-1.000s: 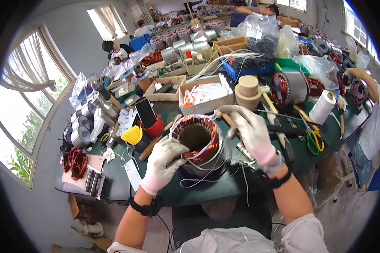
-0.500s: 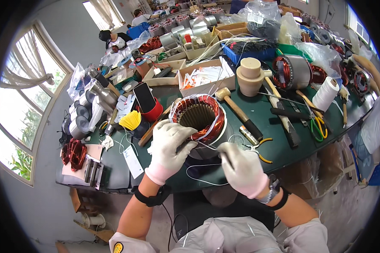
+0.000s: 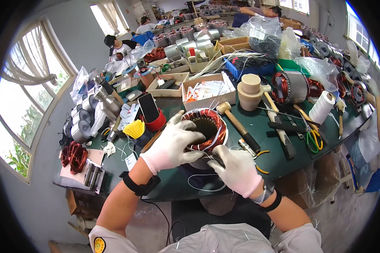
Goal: The person threads wire through the stator of a motor, uses pliers to pull and cut the wire, and taps the components into place using a mallet.
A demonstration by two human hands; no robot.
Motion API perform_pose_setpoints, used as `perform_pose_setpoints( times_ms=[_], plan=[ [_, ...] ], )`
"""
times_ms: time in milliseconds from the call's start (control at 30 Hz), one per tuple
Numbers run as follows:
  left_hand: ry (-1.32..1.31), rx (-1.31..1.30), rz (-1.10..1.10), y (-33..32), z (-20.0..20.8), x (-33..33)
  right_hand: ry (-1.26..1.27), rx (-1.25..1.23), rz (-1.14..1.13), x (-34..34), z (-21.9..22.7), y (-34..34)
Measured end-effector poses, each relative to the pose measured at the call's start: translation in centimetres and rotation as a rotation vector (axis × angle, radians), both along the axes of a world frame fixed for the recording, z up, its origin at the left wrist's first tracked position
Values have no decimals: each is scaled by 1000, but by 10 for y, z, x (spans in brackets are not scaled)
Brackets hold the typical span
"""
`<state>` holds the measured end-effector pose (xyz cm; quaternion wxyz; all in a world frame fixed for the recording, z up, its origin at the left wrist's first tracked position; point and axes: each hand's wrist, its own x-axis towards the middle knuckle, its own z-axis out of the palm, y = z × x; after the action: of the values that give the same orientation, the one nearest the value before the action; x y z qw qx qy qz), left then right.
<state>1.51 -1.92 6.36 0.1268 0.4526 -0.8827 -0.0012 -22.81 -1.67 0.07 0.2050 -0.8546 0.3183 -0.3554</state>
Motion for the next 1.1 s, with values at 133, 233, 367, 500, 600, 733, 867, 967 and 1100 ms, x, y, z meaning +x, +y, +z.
perform_pose_setpoints(
  times_ms=[133, 233, 367, 500, 600, 733, 867, 967, 1100],
  plan=[
    [74, -259, 311, 28, -8, -14, -299, -79, 25, 2, 20, -3],
    [96, -469, 273, 35, -17, -27, -623, 669, 426, 8, 40, -16],
    [377, -315, 167, 36, -27, -33, -569, 856, 383, -3, 32, -14],
    [513, 4, 286, 41, -33, -28, -140, 306, -200, -24, -18, 11],
    [559, 17, 281, 39, -37, -28, -248, 448, -61, -18, -45, 24],
    [573, -16, 271, 38, -37, -28, -427, 504, 251, -17, -36, 35],
    [554, -93, 269, 41, -38, -26, -273, 475, 109, -19, -18, 34],
    [553, -91, 243, 41, -41, -26, 11, 299, -56, -13, -20, 32],
    [548, -101, 264, 40, -45, -26, -293, 377, 186, -8, -25, 42]
  ],
)
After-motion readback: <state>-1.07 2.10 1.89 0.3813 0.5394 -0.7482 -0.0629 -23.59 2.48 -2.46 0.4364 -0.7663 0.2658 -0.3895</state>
